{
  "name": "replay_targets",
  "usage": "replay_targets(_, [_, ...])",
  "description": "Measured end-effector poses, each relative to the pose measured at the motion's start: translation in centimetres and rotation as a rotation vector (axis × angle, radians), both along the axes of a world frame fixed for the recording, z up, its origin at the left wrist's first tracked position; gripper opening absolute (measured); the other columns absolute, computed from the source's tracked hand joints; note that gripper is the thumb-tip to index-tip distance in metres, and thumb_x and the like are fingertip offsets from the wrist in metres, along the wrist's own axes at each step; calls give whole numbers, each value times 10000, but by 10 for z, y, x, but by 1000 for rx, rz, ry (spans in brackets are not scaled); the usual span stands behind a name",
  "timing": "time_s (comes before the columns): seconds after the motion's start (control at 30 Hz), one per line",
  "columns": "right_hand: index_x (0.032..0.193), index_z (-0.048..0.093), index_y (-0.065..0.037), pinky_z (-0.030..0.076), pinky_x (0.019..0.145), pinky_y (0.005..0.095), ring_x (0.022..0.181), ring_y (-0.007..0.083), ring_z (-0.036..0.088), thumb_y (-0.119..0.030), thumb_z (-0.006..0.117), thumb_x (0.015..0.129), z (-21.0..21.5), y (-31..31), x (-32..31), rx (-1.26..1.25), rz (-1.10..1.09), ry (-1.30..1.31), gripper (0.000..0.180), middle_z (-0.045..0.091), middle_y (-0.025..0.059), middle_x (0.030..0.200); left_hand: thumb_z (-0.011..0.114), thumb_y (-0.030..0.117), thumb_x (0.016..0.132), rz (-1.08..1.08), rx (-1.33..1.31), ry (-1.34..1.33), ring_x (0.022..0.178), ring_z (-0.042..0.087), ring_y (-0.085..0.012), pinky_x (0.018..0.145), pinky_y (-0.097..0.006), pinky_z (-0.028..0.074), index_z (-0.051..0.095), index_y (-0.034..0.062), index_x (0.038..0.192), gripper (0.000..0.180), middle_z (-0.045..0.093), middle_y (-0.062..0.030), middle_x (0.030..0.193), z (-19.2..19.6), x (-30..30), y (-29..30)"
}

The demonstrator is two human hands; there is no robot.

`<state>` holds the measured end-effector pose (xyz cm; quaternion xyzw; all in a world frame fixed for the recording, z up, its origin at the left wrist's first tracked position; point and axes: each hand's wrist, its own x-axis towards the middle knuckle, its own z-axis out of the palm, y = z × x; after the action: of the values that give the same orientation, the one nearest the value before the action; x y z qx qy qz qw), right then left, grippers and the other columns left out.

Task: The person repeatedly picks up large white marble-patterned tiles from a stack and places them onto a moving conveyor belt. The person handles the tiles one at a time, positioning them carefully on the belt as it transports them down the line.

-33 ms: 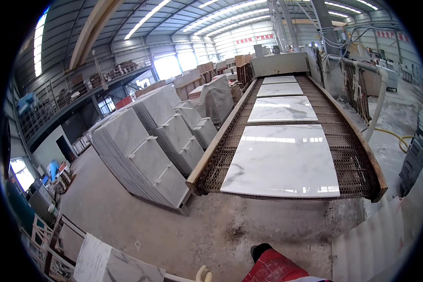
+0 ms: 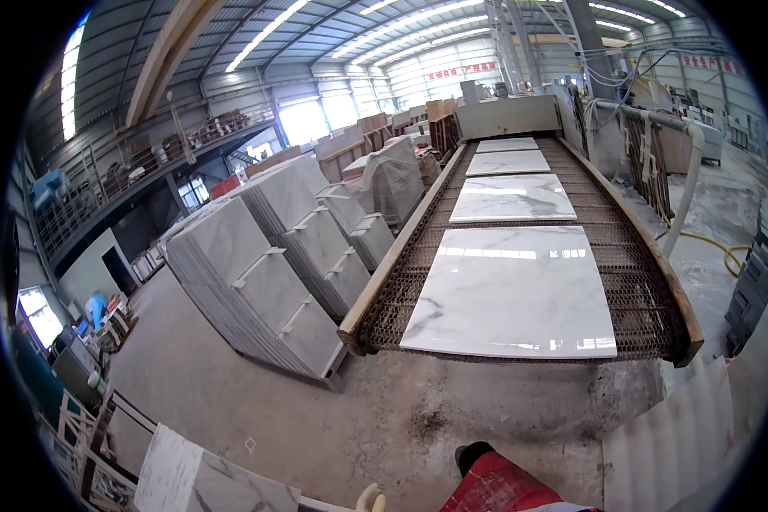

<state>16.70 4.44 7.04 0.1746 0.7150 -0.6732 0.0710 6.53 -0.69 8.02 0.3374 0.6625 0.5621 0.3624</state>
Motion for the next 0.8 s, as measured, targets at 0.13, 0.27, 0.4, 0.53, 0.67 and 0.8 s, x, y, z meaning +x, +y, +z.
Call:
replay_targets(0.13, [1148, 667, -109, 513, 849, 378, 931, 246, 670, -480, 498, 929, 2, 5, 6, -50, -74, 26, 462, 698, 144, 1029, 601, 374, 933, -94, -160, -23, 1101, 575, -241, 956, -347, 445, 622, 54, 1213, 425, 636, -128, 1176, -41, -20, 2])
replay_targets(0.27, [1151, 663, -106, 522, 831, 378, 911, 242, 676, -458, 481, 949, 4, 19, 17, -128, -191, 53, 445, 700, 143, 1020, 580, 367, 943, -76, -215, 61, 1029, 606, -199, 892, -322, 475, 670, 72, 1144, 368, 675, -95, 1089, -55, -21, 2])
replay_targets(0.4, [1154, 659, -103, 531, 812, 379, 891, 237, 681, -436, 463, 968, -3, 36, 32, -297, -347, 56, 428, 702, 141, 1011, 557, 368, 952, -53, -247, 170, 1022, 611, -184, 883, -312, 478, 681, 100, 1135, 348, 680, -96, 1089, -83, -37, -3])
replay_targets(0.53, [1156, 655, -100, 540, 794, 380, 871, 232, 686, -413, 445, 988, -20, 60, 49, -504, -524, 38, 413, 704, 140, 1003, 550, 398, 938, -102, -339, 309, 1036, 620, -227, 888, -338, 480, 671, 100, 1149, 385, 677, -130, 1099, -86, -34, -5])
replay_targets(0.67, [1199, 634, -106, 543, 790, 395, 871, 244, 688, -431, 448, 982, -55, 71, 61, -697, -616, 44, 433, 702, 143, 1034, 544, 437, 918, -177, -443, 447, 1060, 628, -287, 899, -375, 480, 656, 92, 1168, 441, 670, -171, 1114, -92, -29, -8])
replay_targets(0.8, [1231, 616, -109, 544, 807, 419, 904, 265, 685, -447, 465, 972, -99, 72, 58, -839, -594, 24, 452, 691, 150, 1076, 544, 443, 890, -490, -689, 562, 1065, 626, -339, 899, -409, 488, 640, 129, 1202, 454, 654, -210, 1123, -91, -23, -8])
